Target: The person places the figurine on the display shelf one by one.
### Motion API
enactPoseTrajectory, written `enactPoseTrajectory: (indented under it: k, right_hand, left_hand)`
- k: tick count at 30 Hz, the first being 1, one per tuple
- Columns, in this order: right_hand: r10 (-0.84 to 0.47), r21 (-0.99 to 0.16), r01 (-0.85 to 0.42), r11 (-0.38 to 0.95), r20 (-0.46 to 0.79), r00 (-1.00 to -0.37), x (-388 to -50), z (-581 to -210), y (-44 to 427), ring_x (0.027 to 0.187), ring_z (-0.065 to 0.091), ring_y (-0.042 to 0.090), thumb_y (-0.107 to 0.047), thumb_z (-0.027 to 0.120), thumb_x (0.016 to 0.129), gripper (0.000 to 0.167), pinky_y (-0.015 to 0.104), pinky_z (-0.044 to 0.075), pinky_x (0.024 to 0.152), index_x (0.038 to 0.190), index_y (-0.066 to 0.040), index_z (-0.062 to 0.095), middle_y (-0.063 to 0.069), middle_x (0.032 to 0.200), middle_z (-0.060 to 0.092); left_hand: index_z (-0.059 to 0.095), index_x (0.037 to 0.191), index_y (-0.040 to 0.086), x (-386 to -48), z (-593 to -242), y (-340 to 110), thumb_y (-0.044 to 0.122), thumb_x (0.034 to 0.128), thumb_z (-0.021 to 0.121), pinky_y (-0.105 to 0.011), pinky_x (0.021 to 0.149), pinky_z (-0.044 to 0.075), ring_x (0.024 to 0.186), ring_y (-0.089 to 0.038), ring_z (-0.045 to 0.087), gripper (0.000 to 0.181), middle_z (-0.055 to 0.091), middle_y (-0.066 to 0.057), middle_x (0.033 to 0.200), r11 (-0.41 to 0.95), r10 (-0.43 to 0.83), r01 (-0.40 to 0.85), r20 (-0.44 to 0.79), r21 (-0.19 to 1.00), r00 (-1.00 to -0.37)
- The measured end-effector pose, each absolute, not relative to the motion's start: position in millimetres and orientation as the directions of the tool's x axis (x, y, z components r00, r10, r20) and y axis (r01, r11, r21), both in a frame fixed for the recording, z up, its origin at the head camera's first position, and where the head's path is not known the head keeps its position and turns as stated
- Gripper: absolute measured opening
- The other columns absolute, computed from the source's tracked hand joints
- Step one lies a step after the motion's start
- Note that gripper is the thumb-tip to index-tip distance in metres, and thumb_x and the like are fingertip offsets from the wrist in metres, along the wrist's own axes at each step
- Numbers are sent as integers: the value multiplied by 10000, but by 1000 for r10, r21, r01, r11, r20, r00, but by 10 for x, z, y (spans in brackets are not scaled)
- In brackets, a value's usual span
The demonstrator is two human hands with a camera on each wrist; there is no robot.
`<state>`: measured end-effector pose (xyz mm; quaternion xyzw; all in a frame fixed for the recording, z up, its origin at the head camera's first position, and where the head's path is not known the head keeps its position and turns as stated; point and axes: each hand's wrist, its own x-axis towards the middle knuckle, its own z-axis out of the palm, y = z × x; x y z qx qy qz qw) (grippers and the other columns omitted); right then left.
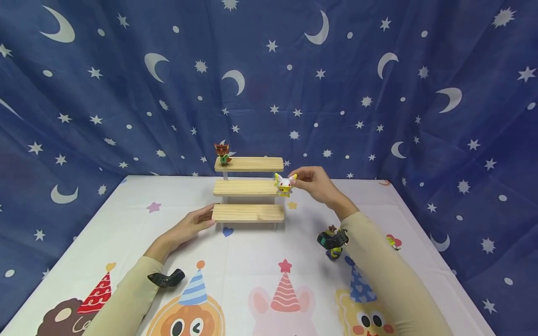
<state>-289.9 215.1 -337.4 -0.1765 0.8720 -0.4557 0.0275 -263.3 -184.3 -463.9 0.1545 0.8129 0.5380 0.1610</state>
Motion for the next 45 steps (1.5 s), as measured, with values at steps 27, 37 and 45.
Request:
enactPoseTrajectory:
  k: [27,37,45]
  right_hand:
    - [-282,-894,-228,386,121,-952,-3338,-3115,1382,1084,622,221,-184,631,1012,298,381,535,949,1278,-54,669,124,1231,679]
    - [-213,-933,-200,298,139,-967,-3515,-3122,1132,1179,613,247,-141,634,1005,291,447,529,1052,1273,-30,667,166,1287,658]
    - [-197,-941,-190,281,137,-971,-3609,-3112,1044,1023,643,151,-129,664,984,294,377,558,963,1255,-16,679,107,1163,707]
  left_hand:
    - [237,1620,122,-2623,-4692,-1975,350,1019,607,-580,1202,339,1453,-416,415,742,404,-220,1590,375,420,77,-95,924,-903]
    - [242,1619,122,-2627,-4650,-1911,336,1018,610,-567,1203,345,1445,-404,428,736,415,-211,1584,356,427,75,-90,931,-900]
    - [250,1618,133,-2632,-4646,-1846,338,1017,613,-564,1203,346,1442,-394,436,732,425,-200,1581,347,429,79,-83,935,-900]
